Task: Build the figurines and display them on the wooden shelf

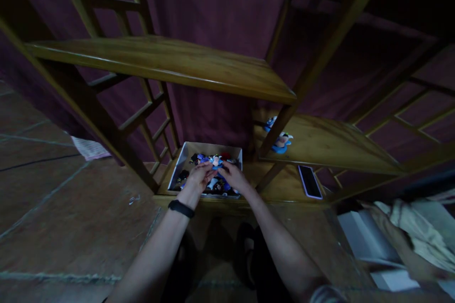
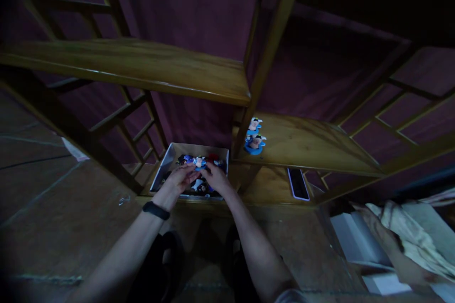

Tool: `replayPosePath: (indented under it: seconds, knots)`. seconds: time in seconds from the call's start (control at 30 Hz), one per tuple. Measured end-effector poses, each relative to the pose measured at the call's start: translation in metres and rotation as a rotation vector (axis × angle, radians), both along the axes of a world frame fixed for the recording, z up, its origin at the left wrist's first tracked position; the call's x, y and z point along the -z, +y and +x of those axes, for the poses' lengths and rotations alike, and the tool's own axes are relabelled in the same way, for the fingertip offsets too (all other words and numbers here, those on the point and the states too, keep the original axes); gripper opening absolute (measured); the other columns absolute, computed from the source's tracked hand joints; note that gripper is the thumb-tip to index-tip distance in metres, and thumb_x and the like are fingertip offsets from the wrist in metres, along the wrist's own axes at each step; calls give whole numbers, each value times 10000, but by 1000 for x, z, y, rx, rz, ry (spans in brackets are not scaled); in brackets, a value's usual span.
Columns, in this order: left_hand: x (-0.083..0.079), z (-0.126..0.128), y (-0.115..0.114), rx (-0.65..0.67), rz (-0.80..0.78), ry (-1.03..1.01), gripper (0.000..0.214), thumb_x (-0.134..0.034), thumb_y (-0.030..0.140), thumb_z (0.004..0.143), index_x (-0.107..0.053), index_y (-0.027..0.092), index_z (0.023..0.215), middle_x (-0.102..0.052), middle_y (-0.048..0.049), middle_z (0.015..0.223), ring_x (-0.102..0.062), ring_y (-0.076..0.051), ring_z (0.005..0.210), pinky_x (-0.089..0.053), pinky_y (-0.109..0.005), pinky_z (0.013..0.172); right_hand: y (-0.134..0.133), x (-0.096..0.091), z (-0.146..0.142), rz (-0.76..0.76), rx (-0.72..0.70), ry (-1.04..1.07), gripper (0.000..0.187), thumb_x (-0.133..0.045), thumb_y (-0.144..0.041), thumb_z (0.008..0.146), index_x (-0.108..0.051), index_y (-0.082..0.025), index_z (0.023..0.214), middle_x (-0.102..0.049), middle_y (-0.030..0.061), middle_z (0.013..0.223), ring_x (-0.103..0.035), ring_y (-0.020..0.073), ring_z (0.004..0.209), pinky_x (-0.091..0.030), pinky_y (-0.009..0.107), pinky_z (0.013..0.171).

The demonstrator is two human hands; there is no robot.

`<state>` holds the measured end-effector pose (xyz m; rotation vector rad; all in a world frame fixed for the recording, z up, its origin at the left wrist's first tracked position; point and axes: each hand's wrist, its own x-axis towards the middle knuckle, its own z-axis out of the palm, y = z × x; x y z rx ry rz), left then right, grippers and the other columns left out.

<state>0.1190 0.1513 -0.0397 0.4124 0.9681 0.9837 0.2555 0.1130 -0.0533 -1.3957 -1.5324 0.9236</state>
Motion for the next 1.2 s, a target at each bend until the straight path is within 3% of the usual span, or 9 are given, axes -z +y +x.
replayPosePath:
  seconds: [0.13,0.27,0.4,0.57,0.67,0.73,1.0,1.2]
  knots:
    - [1,6,-5,48,31,27,177,-596,-47,650,-569,127,666,-626,-4,575,-617,-115,524,-542,-233,569,-1,6,-1,-99,0,375,231,-567,-192,762,-624,-203,985,-651,-4,985,-577,155,951,-411,311,913]
    - [9,7,-9,63,16,21,218,-619,-63,613,-542,137,649,-641,-8,584,-633,-132,533,-540,-227,544,-10,7,2,-352,38,769,190,-611,-141,730,-610,-177,917,-656,-7,833,-615,124,805,-469,307,842]
    - [12,6,-11,131,36,-41,210,-622,-61,617,-556,128,678,-672,-41,654,-653,-150,584,-549,-233,562,-15,9,9,-572,120,1182,113,-524,-135,808,-581,-144,905,-640,17,775,-632,117,756,-507,306,792]
    - [8,6,-19,99,77,-10,227,-613,-79,617,-552,126,690,-671,-29,670,-654,-140,609,-556,-236,595,-14,10,20,-589,304,1463,151,-429,-96,851,-573,-137,875,-636,8,742,-623,87,726,-522,240,734]
    - [6,4,-28,25,80,39,246,-615,-83,613,-534,138,684,-654,3,649,-647,-124,605,-555,-234,606,-13,8,25,-532,477,1527,186,-405,-80,854,-569,-168,857,-624,-25,683,-597,65,647,-517,194,658]
    - [5,2,-33,10,82,60,256,-622,-83,609,-536,143,695,-648,15,648,-643,-114,605,-551,-222,607,-13,6,26,-506,518,1539,211,-384,-73,855,-566,-178,838,-619,-31,660,-588,66,626,-512,187,616]
    - [2,-9,-39,25,90,58,250,-627,-79,612,-531,136,699,-657,1,673,-641,-115,598,-552,-223,596,-17,-15,12,-520,389,1318,177,-425,-43,811,-566,-150,820,-629,9,683,-586,97,599,-519,220,552]
    - [0,-11,-36,51,69,19,244,-602,-92,628,-524,134,674,-654,2,651,-642,-119,582,-547,-218,580,-23,-35,21,-471,350,1203,222,-418,-33,783,-576,-140,898,-655,36,715,-607,130,633,-541,286,603]
